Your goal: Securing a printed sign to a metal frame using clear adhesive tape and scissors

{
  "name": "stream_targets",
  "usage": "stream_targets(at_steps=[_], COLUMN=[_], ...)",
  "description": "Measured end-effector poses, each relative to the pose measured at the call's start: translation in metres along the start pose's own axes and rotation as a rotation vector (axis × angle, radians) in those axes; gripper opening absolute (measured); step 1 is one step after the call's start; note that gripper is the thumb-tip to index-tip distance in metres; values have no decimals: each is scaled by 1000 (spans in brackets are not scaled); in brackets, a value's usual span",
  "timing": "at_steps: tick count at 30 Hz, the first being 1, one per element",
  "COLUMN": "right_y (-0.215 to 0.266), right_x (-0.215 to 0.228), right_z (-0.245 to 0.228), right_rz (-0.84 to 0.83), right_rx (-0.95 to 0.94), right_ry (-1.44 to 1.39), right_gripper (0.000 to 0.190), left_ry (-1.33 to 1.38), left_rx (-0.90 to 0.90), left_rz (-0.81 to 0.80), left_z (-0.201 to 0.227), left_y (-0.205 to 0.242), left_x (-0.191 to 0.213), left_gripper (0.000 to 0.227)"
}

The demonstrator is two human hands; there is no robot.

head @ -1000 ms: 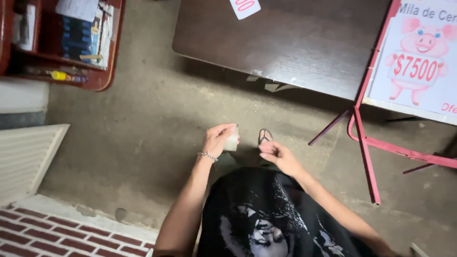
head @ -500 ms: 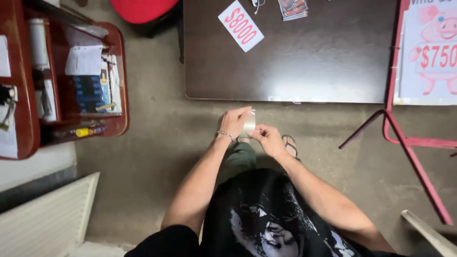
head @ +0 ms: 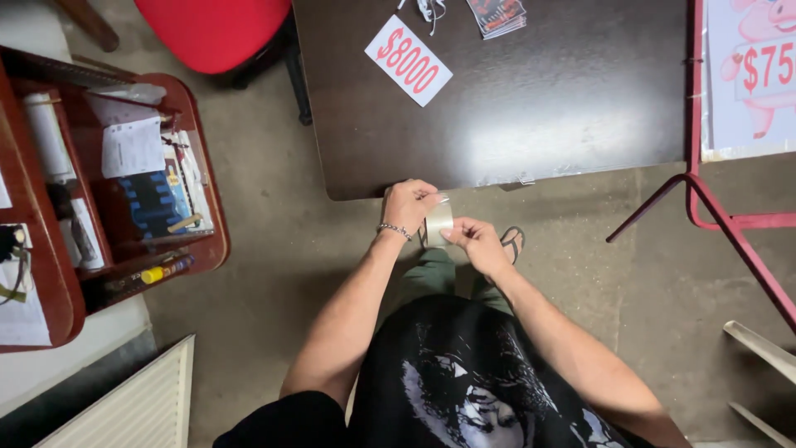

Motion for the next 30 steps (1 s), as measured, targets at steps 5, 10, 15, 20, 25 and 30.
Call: stream_targets(at_steps=[5,10,15,20,25,30], right_y=[-5,-11,-11,-15,-22,-51], right_x=[-7,-1,-2,2,12,37], right_z=[-14,-8,-1,7,25,66], right_rz=[2,16,18,31,36,-37], right_rx=[-17,-33,-66,-86,-92,-27], right_ry=[31,54,44,45,42,168], right_gripper=[15,16,15,17,18,18], left_ry=[-217,-328,-395,-458,-549,-661], left_rx=[45,114,157,167,158,271], left_rz=[23,-19,-1,-57,-158,-216], left_z=[25,46,48,54,93,85], left_y=[6,7,4,2,13,10], left_x=[20,28,33,39,57,67], left_gripper=[11,9,15,21,37,45])
Point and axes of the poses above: each hand's wrist, its own y-axis away from the middle knuckle, its own x-axis out of the back of the hand, z = x × y, the point moved 7 cm from there along -y, towards the middle knuckle, and after that the axes turned 10 degrees about -y, right-handed, at the moved point
